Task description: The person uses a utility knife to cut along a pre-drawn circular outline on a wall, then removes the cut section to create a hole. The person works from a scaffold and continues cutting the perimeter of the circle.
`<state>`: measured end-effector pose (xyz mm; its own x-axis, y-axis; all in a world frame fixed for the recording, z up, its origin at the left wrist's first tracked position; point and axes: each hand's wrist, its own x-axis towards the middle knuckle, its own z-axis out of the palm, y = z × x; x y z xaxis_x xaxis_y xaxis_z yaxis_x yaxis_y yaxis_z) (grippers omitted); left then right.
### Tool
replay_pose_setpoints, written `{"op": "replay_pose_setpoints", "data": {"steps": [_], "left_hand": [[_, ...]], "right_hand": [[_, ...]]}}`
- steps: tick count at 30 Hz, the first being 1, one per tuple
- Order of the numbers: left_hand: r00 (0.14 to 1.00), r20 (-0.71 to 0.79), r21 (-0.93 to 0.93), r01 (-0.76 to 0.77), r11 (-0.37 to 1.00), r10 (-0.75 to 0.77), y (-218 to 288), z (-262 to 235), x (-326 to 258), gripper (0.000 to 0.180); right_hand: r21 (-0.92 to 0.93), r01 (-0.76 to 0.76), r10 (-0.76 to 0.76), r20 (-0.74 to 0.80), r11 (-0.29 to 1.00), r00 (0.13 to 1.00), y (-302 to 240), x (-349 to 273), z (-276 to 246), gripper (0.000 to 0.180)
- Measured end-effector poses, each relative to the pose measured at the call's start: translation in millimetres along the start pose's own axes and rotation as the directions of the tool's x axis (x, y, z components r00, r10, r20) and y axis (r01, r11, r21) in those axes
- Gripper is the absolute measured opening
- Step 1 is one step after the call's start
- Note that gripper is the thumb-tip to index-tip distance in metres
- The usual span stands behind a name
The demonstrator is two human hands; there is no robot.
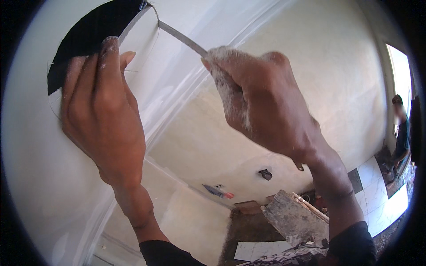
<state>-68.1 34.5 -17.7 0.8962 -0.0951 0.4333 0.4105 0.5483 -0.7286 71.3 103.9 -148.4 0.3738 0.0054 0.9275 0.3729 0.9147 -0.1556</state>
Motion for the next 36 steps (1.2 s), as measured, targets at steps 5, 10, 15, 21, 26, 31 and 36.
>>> {"op": "replay_pose_setpoints", "data": {"steps": [5,10,15,21,26,31,36], "left_hand": [[0.999,0.009,-0.067,0.043,0.997,-0.043,5,4,8,0.026],[1.000,0.016,-0.042,-0.009,0.999,0.010,-1,8,-1,0.026],[1.000,0.017,-0.030,0.011,0.999,-0.010,-3,3,6,0.027],[0.997,0.046,-0.070,0.061,0.996,-0.058,14,4,7,0.028],[1.000,0.024,-0.046,0.009,0.999,-0.008,6,10,2,0.027],[1.000,0.011,-0.024,0.002,1.000,-0.001,5,11,6,0.027],[1.000,-0.028,-0.011,-0.013,1.000,0.013,3,16,9,0.025]], "right_hand": [[0.017,0.016,-0.018,0.125,1.000,0.992,-8,59,13,0.011],[0.008,0.029,-0.029,-0.012,1.000,1.000,3,19,10,0.011],[0.097,0.057,-0.056,-0.018,0.994,0.998,2,40,18,0.012],[0.044,0.105,-0.104,-0.026,0.994,0.994,10,36,7,0.012],[0.017,-0.078,0.075,0.148,0.997,0.986,1,21,4,0.012],[-0.026,-0.079,0.082,0.130,0.996,0.988,0,10,2,0.014],[0.002,0.027,-0.027,0.047,1.000,0.999,11,46,18,0.015]]}}
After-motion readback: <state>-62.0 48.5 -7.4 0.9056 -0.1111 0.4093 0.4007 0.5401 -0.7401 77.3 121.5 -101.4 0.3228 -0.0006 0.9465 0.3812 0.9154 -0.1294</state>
